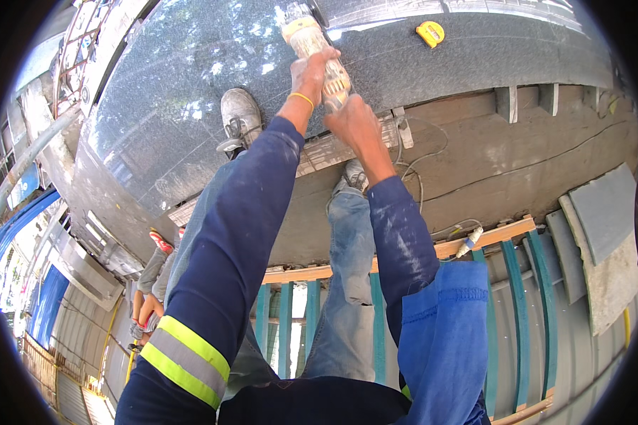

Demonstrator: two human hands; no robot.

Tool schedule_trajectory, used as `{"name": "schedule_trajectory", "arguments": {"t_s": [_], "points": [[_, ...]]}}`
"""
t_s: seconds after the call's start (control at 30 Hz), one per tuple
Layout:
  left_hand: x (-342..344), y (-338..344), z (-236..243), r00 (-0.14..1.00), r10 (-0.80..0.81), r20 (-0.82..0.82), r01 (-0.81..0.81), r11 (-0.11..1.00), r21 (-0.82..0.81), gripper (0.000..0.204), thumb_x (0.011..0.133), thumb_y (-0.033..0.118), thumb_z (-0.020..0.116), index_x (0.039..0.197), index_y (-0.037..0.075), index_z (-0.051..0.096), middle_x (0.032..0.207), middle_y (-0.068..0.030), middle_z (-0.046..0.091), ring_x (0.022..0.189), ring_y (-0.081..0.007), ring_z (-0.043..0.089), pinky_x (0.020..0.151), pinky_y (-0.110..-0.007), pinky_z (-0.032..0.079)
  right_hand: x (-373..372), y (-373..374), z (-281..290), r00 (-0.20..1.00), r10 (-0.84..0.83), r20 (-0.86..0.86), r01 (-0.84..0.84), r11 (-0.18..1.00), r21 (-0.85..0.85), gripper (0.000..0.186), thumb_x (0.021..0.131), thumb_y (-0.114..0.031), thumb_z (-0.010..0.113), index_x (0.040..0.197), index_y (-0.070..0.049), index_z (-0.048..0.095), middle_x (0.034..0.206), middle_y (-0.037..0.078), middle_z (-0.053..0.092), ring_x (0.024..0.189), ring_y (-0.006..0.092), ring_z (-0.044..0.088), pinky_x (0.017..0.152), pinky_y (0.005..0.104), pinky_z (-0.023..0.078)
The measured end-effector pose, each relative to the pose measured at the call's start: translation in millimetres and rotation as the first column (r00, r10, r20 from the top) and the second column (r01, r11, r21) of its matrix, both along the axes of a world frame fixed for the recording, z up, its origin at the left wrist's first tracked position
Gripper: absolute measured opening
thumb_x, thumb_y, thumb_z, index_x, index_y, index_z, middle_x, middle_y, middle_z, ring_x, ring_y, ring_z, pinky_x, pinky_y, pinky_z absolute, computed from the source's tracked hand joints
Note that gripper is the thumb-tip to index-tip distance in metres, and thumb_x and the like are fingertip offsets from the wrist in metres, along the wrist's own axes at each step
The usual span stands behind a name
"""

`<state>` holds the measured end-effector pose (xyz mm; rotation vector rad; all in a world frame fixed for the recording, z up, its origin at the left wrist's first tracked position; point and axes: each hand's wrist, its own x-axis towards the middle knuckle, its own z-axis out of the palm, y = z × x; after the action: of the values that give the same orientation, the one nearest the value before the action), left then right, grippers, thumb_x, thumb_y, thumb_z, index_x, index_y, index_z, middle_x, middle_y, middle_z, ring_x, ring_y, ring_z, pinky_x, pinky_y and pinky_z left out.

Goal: The person uses a handheld power tool to cut a large stone slab resting on wooden supports. The person moves the tool along the slab's surface, generating dust as the cut progresses.

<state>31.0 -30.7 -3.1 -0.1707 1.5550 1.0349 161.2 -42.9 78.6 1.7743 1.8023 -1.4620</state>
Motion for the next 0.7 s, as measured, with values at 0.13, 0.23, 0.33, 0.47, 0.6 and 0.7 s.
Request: {"name": "schedule_trajectory", "arguments": {"t_s": [0.13, 0.23, 0.33, 0.47, 0.6, 0.7], "points": [[19.6, -6.7, 18.4, 0.999, 0.028, -0.043, -0.032, 0.996, -0.086, 0.029, 0.080, 0.015, 0.075, 0.102, 0.002, 0.062, 0.083, -0.0114, 0.065, 0.066, -0.0244, 0.068, 0.058, -0.041, 0.060, 15.5, -14.7, 1.1, 1.000, -0.005, 0.028, 0.005, 1.000, 0.008, 0.035, 0.076, -0.019, 0.069, 0.096, 0.010, 0.063, 0.095, 0.037, 0.068, 0.095, 0.0509, 0.068, 0.084, 0.0545, 0.053], [15.1, -6.0, 17.6, 0.999, 0.042, -0.030, -0.042, 0.999, -0.021, 0.031, 0.079, 0.016, 0.075, 0.103, 0.002, 0.061, 0.083, -0.0113, 0.066, 0.067, -0.0242, 0.068, 0.059, -0.042, 0.060, 12.9, -11.9, -2.0, 1.000, 0.005, 0.014, -0.005, 1.000, 0.016, 0.034, 0.076, -0.018, 0.068, 0.095, 0.010, 0.063, 0.095, 0.037, 0.068, 0.095, 0.0513, 0.067, 0.085, 0.0548, 0.053], [1.0, 5.4, 5.1, 0.999, 0.039, -0.005, -0.039, 0.999, -0.030, 0.032, 0.079, 0.018, 0.075, 0.103, 0.002, 0.060, 0.083, -0.0113, 0.066, 0.067, -0.0241, 0.069, 0.060, -0.043, 0.060, 2.6, -0.8, -7.7, 1.000, 0.007, -0.023, -0.006, 1.000, 0.025, 0.032, 0.076, -0.017, 0.068, 0.094, 0.010, 0.064, 0.096, 0.036, 0.068, 0.095, 0.0511, 0.068, 0.085, 0.0545, 0.053], [-7.5, 23.8, 5.5, 0.997, 0.016, -0.078, -0.018, 0.999, -0.034, 0.033, 0.079, 0.021, 0.075, 0.102, 0.003, 0.059, 0.084, -0.0108, 0.066, 0.068, -0.0245, 0.069, 0.061, -0.044, 0.060, -8.0, 17.2, -19.7, 0.999, -0.012, -0.034, 0.009, 0.998, -0.067, 0.031, 0.076, -0.017, 0.067, 0.094, 0.009, 0.066, 0.097, 0.035, 0.069, 0.095, 0.0498, 0.068, 0.085, 0.0528, 0.054], [-9.6, 14.2, 4.5, 0.999, 0.023, -0.047, -0.026, 0.999, -0.047, 0.034, 0.078, 0.017, 0.076, 0.104, 0.002, 0.060, 0.086, -0.0116, 0.065, 0.069, -0.0249, 0.069, 0.060, -0.043, 0.061, -6.9, 11.6, -4.8, 1.000, 0.015, -0.024, -0.015, 1.000, -0.024, 0.034, 0.077, -0.018, 0.068, 0.097, 0.009, 0.065, 0.098, 0.035, 0.069, 0.095, 0.0496, 0.069, 0.085, 0.0522, 0.054], [10.1, 0.5, 18.3, 0.997, 0.054, -0.053, -0.057, 0.997, -0.052, 0.032, 0.077, 0.013, 0.075, 0.103, -0.001, 0.063, 0.086, -0.0126, 0.066, 0.069, -0.0250, 0.069, 0.059, -0.041, 0.060, 7.1, -4.2, -0.4, 1.000, 0.007, 0.015, -0.006, 1.000, -0.031, 0.036, 0.076, -0.018, 0.069, 0.098, 0.010, 0.064, 0.097, 0.035, 0.069, 0.095, 0.0501, 0.068, 0.084, 0.0527, 0.054]]}}
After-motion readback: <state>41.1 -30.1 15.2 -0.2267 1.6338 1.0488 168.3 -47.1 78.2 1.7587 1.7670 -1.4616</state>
